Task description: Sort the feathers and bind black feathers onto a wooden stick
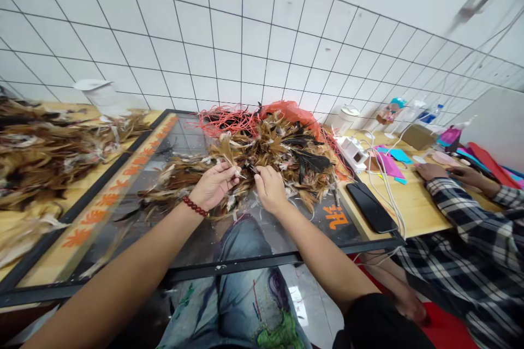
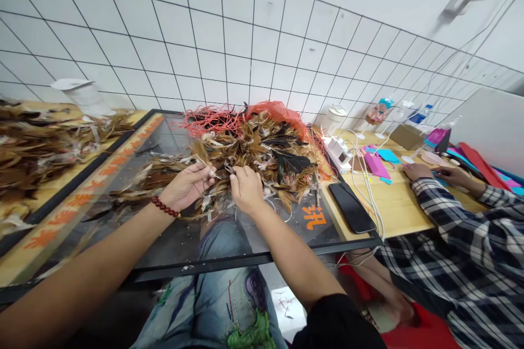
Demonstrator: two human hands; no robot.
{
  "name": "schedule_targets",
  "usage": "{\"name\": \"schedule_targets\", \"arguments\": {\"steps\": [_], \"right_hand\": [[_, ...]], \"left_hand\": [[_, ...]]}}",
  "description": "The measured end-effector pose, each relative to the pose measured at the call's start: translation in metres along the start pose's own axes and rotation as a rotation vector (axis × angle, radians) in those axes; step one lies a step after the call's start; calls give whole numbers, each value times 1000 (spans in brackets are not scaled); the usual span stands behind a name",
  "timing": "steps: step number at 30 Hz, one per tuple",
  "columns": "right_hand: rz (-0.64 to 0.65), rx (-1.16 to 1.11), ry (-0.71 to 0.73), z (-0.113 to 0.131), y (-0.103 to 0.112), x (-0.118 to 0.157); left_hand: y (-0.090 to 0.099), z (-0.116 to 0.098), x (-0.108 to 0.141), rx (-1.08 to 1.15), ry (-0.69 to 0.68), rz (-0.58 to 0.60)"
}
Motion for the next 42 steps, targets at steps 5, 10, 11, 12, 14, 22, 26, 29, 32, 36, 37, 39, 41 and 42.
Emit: {"name": "schedule_targets", "arguments": {"steps": [5, 10, 11, 12, 14, 22, 26, 29, 32, 36, 37, 39, 41, 42], "right_hand": [[29, 77, 28, 0, -4, 1], [28, -1, 103, 8, 1, 3], [17, -38, 110, 10, 2, 3], [4, -74, 110, 10, 2, 3], [-10, -124, 102, 10, 2, 3], [-52, -213, 32, -2, -3, 0], [-31, -274, 30, 0, -3, 0], [18, -244, 98, 4, -5, 1], [-11, -232, 82, 2, -4, -1], [-67, -273, 10, -5, -3, -3], [-68, -281, 5, -5, -3, -3], [-73, -291, 13, -6, -3, -3], [-80, -297, 32, -5, -4, -3], [-80, -298, 37, -5, -5, -3]], "left_hand": [[-3, -1, 1, 40, 6, 10], [-2, -1, 0, 22, -1, 8], [-1, 0, -1, 13, -3, 7], [-1, 1, -1, 1, -5, 6], [-1, 3, -1, -31, -8, 9], [-1, 8, -1, -128, 13, -8], [-1, 9, -1, -135, -2, -10], [0, 11, -2, -155, 6, -11], [1, 13, -2, -161, 20, -15], [-2, 14, -1, -148, 54, 26], [-2, 14, 0, -144, 65, 42], [-3, 14, 1, -134, 80, 63], [-4, 14, 1, -126, 79, 67], [-4, 13, 2, -125, 76, 70]]}}
Point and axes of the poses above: each hand's wrist, its own x-axis away from the middle knuckle, its own y-axis out of the back of the hand, z = x × y, the point moved 4 cm from there along -x, towards the middle knuckle, and after that the axes turned 2 degrees about z, right-handed, at the moved point
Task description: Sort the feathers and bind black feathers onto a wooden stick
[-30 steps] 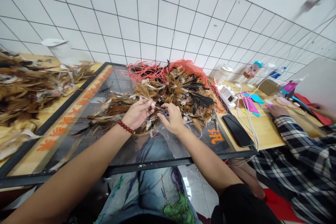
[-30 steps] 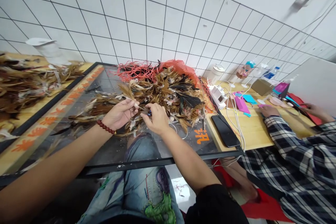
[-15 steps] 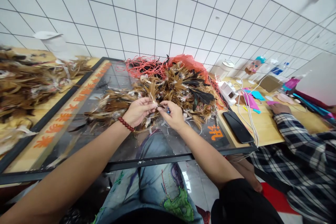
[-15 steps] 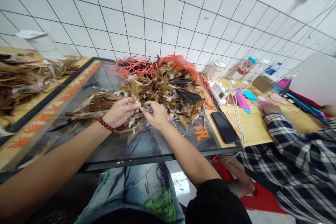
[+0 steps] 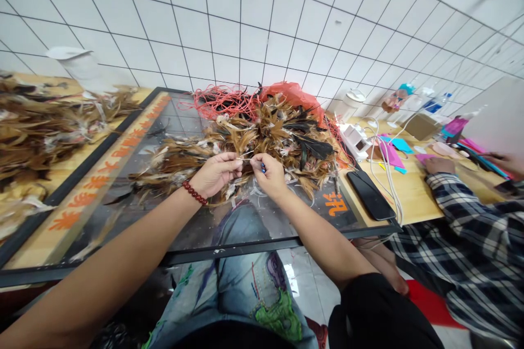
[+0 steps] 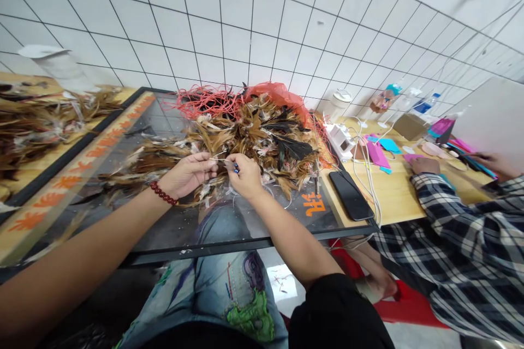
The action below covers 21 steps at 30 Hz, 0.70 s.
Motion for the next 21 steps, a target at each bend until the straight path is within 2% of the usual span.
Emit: {"name": "schedule_targets", "arguments": {"steps": [4, 9, 16, 21], "right_hand": [[24, 13, -39, -1, -1, -1], [97, 105, -166, 1, -2, -1], [215, 239, -148, 14, -1, 1], [286, 302, -151, 15, -3, 1]], "left_hand": [[0, -2, -1, 9, -24, 16], [6, -5, -3, 101, -40, -47], [7, -8, -4, 216, -52, -83], [5, -6, -3, 126, -76, -71]]}}
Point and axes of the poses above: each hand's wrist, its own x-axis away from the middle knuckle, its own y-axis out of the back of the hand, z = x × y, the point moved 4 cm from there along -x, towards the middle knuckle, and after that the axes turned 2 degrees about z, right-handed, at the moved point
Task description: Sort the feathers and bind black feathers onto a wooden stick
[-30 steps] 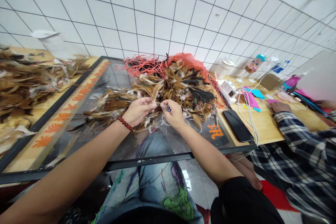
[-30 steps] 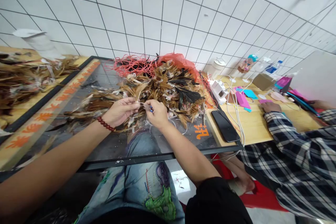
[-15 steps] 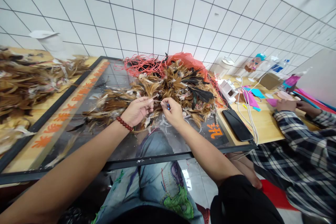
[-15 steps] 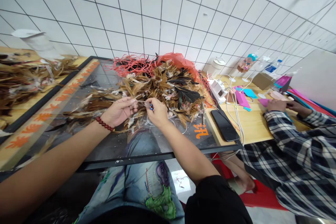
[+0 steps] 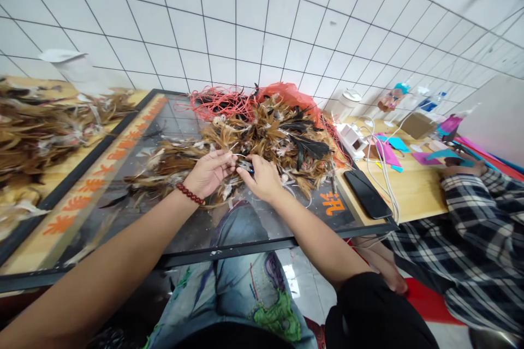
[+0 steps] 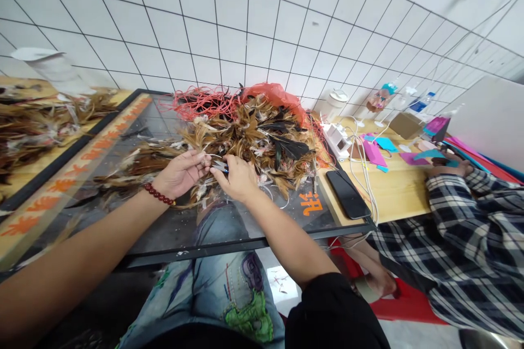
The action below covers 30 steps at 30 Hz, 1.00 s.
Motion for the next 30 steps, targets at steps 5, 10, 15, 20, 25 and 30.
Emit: {"name": "schedule_targets", "arguments": {"steps": [5, 10, 15, 20, 25, 30], "right_hand": [[14, 10, -37, -4, -2, -2], [-19, -80, -28, -6, -1, -1], [5, -72, -54, -5, 1, -1], [40, 0, -80, -5, 0, -1], [52, -2, -43, -4, 1, -1], [64, -36, -20, -1, 2, 0]], "left_hand": [[-1, 3, 1, -70, -16, 53], [-1, 3, 1, -82, -5, 54], [-1, 4, 2, -98, 7, 27], [-2, 4, 3, -117, 8, 31], [-4, 5, 3, -144, 10, 52], [-6, 6, 4, -153, -4, 72]]}}
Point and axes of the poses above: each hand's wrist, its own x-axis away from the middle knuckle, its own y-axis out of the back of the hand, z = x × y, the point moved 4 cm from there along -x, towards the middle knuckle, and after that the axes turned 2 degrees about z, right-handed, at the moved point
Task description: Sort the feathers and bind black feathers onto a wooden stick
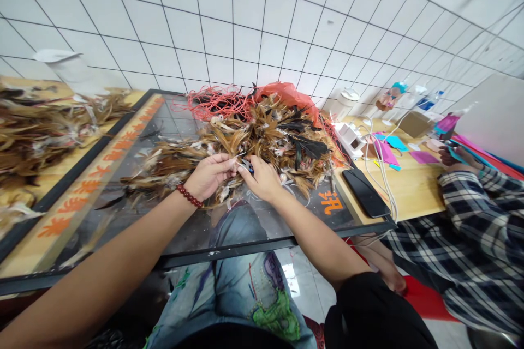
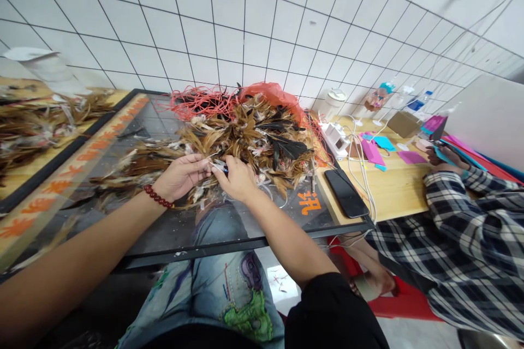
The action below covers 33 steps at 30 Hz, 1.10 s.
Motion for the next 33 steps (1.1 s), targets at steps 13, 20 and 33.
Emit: {"name": "schedule_targets", "arguments": {"steps": [13, 20, 33], "right_hand": [[3, 7, 16, -1, 0, 0], [19, 56, -6, -1, -1, -1], [-7, 73, 31, 0, -3, 1]], "left_hand": [[-1, 5, 0, -38, 29, -46], [1, 4, 0, -8, 13, -35], [3, 2, -2, 40, 10, -27]]}}
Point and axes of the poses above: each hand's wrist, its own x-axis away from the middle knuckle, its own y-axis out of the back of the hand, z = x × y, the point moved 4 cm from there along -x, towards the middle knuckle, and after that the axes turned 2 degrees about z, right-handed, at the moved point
